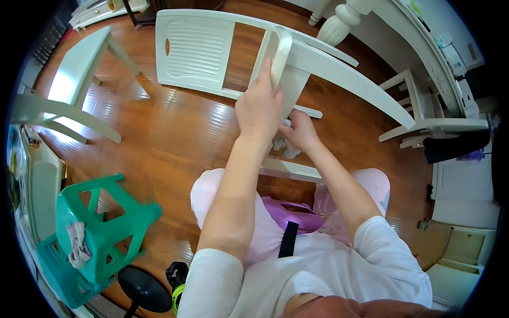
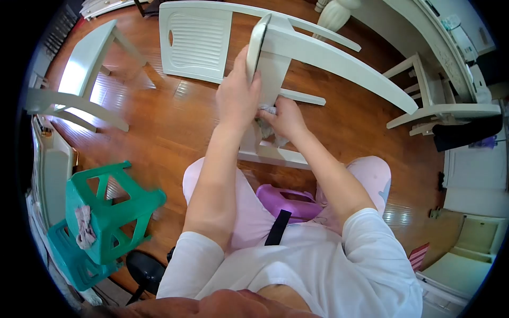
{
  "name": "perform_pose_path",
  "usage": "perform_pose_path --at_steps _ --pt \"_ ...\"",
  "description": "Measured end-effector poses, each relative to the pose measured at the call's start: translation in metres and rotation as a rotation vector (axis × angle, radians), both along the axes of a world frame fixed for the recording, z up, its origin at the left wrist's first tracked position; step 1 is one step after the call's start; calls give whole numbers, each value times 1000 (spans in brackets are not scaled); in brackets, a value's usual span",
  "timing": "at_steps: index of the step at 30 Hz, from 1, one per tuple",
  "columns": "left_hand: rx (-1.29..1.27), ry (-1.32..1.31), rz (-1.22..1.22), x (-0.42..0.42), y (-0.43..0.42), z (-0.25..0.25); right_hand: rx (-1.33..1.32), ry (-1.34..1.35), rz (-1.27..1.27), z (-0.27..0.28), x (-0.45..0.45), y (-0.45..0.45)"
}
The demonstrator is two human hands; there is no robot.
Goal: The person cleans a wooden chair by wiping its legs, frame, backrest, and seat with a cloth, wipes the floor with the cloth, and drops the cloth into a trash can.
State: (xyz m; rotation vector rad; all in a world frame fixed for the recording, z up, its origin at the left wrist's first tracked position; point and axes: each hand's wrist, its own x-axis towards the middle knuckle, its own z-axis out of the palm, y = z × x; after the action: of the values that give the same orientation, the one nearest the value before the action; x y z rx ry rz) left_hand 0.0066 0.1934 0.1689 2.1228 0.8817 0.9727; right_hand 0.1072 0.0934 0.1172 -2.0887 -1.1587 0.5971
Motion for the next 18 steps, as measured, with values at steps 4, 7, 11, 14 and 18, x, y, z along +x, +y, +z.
perform_pose_path --at_steps 4,7,11,14,18 --pt "-170 -228 -79 -4 0 -2 13 107 4 29 -7 0" --pt "-300 -220 -174 -15 6 -13 23 131 14 36 -3 -1" --pt "-242 -200 -335 -17 8 -11 99 113 34 41 11 3" --pt "-265 -245 -359 -19 5 -7 132 201 24 48 21 6" --pt "-235 -189 -324 -25 -2 -7 152 336 -44 51 41 15"
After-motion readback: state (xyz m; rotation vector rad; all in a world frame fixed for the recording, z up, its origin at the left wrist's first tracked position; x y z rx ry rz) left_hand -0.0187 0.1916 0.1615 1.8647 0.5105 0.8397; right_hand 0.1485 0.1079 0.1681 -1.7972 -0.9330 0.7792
